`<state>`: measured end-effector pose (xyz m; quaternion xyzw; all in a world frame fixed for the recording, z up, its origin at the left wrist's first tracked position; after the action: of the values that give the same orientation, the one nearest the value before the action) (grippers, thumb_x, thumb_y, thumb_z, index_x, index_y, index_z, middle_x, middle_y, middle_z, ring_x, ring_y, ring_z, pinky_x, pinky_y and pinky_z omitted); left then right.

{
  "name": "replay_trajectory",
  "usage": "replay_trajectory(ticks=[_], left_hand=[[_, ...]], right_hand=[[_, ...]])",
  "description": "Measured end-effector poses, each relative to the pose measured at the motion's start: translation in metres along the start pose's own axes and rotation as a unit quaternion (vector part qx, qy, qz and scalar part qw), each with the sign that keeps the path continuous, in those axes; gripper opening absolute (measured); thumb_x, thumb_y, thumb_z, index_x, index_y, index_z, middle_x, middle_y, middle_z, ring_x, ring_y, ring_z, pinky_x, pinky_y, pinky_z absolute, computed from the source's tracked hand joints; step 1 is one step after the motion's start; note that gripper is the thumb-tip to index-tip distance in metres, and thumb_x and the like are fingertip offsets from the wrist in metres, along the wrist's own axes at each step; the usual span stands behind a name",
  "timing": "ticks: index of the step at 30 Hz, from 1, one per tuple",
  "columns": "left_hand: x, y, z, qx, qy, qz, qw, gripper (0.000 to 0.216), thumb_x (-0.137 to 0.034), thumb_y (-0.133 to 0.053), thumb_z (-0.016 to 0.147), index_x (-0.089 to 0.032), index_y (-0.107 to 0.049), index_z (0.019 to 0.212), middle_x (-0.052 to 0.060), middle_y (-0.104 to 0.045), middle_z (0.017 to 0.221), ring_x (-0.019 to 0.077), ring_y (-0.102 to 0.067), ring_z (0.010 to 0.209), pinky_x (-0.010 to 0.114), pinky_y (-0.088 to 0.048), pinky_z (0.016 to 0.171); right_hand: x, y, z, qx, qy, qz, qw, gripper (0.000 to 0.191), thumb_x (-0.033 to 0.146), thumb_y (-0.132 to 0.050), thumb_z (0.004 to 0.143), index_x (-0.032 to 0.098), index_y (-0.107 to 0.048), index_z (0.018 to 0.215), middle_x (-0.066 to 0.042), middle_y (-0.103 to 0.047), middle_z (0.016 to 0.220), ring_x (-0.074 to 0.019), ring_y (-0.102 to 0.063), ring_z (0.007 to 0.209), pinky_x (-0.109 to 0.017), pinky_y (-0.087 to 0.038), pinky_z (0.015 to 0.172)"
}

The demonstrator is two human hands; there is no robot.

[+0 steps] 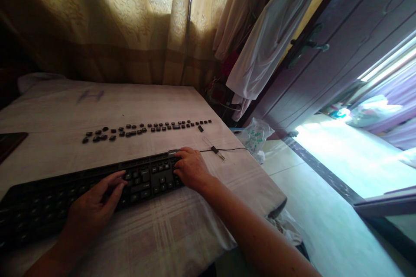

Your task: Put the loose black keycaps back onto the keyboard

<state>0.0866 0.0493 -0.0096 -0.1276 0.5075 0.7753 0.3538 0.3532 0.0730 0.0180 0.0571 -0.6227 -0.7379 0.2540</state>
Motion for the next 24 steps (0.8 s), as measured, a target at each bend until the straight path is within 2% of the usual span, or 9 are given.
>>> replay_trajectory(ticks=[6, 11, 17, 24], left_hand=[[-0.003, 0.001, 0.002, 0.005, 0.005, -0.014, 1.0, 0.042, -0.053, -0.044, 0.092, -0.025, -0.065, 0.115, 0.001, -0.077, 0.092, 0.0163, -0.074, 0.076, 0.022, -0.059, 0.067], [-0.001, 0.0, 0.001, 0.007, 0.011, -0.006, 1.0, 0.045, -0.056, -0.043, 0.091, -0.025, -0.066, 0.114, 0.002, -0.077, 0.09, 0.0169, -0.074, 0.076, 0.024, -0.059, 0.068], [-0.001, 0.0, 0.001, 0.002, 0.001, 0.004, 1.0, 0.045, -0.056, -0.042, 0.092, -0.025, -0.066, 0.114, 0.001, -0.077, 0.091, 0.0163, -0.074, 0.075, 0.023, -0.059, 0.067], [-0.002, 0.0, 0.0, 0.006, -0.009, 0.013, 1.0, 0.042, -0.054, -0.043, 0.093, -0.026, -0.064, 0.116, 0.0, -0.077, 0.092, 0.0157, -0.074, 0.076, 0.022, -0.058, 0.068]], right_hand=[[0.003, 0.003, 0.001, 0.015, 0.028, -0.048, 0.998, 0.007, 0.018, -0.071, 0.081, 0.018, -0.078, 0.08, -0.008, -0.07, 0.118, -0.0301, -0.053, 0.12, -0.046, -0.042, 0.1], [0.009, 0.008, 0.008, 0.057, 0.073, -0.091, 0.992, 0.013, 0.015, -0.067, 0.084, 0.019, -0.078, 0.08, -0.01, -0.07, 0.12, -0.0317, -0.051, 0.124, -0.047, -0.043, 0.096], [0.004, 0.006, 0.003, 0.045, 0.07, -0.086, 0.993, 0.015, 0.019, -0.064, 0.087, 0.02, -0.078, 0.082, -0.008, -0.07, 0.119, -0.0297, -0.055, 0.118, -0.045, -0.044, 0.093], [0.005, 0.001, -0.004, 0.03, 0.075, -0.099, 0.992, 0.012, 0.026, -0.067, 0.086, 0.018, -0.075, 0.091, -0.012, -0.065, 0.128, -0.0299, -0.052, 0.122, -0.046, -0.043, 0.096]])
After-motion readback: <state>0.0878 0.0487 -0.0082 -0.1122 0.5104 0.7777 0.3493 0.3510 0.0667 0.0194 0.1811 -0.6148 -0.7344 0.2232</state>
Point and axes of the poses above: each hand's wrist, its own z-axis towards the middle knuckle, its own y-axis out of the back of the hand, x = y × z, the point moved 3 cm from there along z, towards the middle knuckle
